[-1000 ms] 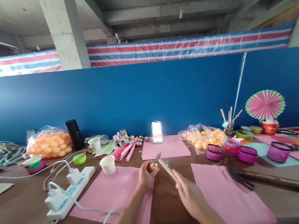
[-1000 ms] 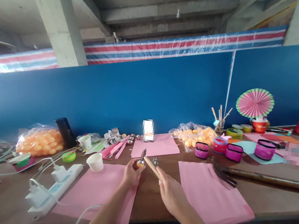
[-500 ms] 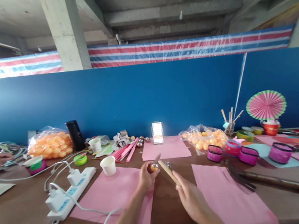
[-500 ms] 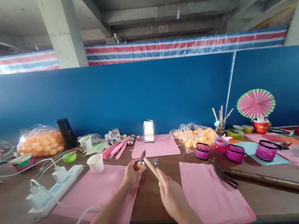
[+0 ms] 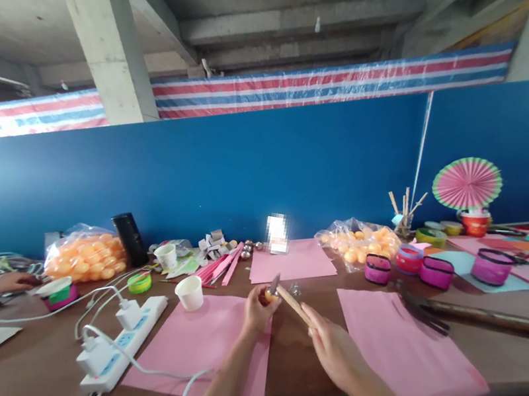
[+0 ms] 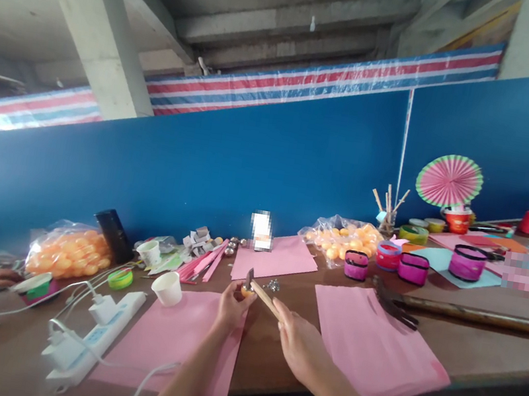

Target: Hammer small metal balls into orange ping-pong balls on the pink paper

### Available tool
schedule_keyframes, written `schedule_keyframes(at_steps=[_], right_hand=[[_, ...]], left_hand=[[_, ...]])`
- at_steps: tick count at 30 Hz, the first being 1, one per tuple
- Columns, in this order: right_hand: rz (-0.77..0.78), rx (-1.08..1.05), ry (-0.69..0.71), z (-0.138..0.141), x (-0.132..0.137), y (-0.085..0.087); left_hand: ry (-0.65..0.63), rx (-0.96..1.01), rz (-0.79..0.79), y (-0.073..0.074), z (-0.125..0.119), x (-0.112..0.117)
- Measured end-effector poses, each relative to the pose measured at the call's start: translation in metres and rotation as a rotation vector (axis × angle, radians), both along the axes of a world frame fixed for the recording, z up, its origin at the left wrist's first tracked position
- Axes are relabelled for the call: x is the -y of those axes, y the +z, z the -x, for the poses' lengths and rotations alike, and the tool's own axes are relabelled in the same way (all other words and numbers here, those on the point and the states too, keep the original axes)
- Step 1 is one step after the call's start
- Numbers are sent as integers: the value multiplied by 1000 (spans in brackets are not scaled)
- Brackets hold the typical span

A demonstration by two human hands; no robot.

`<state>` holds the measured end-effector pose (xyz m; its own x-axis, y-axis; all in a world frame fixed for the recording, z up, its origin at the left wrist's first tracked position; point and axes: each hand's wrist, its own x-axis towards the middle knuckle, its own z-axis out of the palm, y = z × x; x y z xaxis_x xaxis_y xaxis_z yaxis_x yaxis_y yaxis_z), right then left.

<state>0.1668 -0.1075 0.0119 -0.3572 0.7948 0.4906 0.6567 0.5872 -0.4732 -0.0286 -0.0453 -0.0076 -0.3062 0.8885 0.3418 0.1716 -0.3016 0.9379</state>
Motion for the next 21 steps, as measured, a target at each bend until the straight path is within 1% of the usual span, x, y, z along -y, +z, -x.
schedule_keyframes(at_steps=[4,9,14,18,21], right_hand=[[1,-4,-18,0,0,1],[13,11,13,-1,0,0],[28,-1,3,-1,1,2],[35,3,11,0,2,4],[15,-26,-1,0,2,5]], left_hand=[[0,4,6,0,-1,0],[10,-5,3,-1,0,-1],[4,0,-1,-1,0,-1],[5,38,-3,0,0,0],[28,106,-8,1,-1,0]])
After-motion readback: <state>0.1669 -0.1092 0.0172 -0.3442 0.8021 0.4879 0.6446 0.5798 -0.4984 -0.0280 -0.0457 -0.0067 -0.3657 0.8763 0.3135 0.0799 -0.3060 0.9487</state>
